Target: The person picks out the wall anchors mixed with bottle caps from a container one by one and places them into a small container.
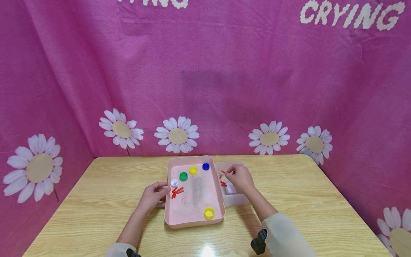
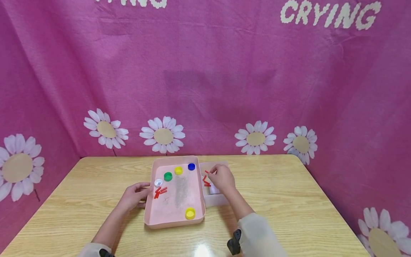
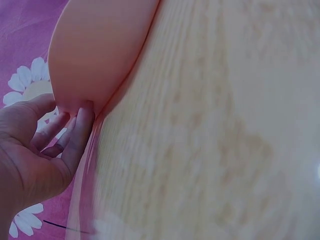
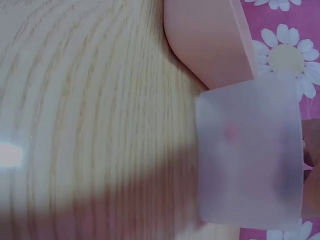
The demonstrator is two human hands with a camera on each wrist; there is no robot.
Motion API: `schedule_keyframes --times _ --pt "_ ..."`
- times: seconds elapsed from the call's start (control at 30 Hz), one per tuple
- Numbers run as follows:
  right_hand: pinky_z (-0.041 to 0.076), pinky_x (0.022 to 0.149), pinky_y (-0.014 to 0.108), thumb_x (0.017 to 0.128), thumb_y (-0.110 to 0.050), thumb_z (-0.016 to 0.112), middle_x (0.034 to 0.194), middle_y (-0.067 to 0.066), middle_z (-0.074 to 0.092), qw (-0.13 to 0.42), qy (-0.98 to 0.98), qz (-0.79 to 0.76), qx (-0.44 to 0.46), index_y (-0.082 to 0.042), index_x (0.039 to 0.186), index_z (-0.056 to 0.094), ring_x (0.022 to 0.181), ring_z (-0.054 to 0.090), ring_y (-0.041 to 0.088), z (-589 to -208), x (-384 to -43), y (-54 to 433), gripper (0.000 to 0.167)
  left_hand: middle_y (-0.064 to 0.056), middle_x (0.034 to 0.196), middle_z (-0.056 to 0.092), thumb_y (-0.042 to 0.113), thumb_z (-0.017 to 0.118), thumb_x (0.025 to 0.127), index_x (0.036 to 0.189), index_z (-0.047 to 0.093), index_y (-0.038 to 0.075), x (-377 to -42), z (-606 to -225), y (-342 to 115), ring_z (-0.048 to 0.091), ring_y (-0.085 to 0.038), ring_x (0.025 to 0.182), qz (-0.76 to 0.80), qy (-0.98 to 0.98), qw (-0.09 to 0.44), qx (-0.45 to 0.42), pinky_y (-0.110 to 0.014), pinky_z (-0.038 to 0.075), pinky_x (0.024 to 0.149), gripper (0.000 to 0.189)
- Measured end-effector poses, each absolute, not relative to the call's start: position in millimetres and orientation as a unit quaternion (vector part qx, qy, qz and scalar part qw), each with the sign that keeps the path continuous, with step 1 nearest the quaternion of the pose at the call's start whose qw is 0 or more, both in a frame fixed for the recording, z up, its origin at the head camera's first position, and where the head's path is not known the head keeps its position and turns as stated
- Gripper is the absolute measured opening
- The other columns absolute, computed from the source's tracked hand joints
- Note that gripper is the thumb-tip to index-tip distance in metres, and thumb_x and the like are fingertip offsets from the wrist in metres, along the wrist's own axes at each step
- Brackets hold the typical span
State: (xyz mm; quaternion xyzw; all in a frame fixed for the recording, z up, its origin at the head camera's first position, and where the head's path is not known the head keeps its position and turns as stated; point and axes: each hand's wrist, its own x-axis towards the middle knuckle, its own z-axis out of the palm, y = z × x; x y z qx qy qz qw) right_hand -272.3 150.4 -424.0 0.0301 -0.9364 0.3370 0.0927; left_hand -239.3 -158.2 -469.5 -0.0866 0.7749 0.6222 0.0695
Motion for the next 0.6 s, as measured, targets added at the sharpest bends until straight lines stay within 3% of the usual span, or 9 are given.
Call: schedule_keyframes --times 0.23,0.6 --pt "0.039 0.053 0.023 0.081 -0.015 0.065 0.067 0.003 0.058 0.075 -0.939 0.336 0.011 -0.006 0.079 0.066 0.061 0.049 0.015 -427.3 -272.5 145.7 0.009 -0.020 0.109 0.062 0.017 0.060 0.091 0.126 0.053 0.000 -239.4 -469.1 -159.1 0.062 -0.015 0.075 0.622 0.775 0.074 -0.089 -0.031 0.059 0.060 0.040" --pt "0.041 0.054 0.026 0.077 -0.013 0.065 0.065 0.004 0.059 0.097 -0.940 0.327 0.024 -0.007 0.074 0.065 0.060 0.050 0.016 -431.4 -274.5 146.1 0.007 -0.020 0.108 0.062 0.016 0.060 0.090 0.125 0.053 -0.001 -238.9 -468.7 -158.9 0.062 -0.014 0.074 0.624 0.773 0.071 -0.086 -0.031 0.059 0.060 0.040"
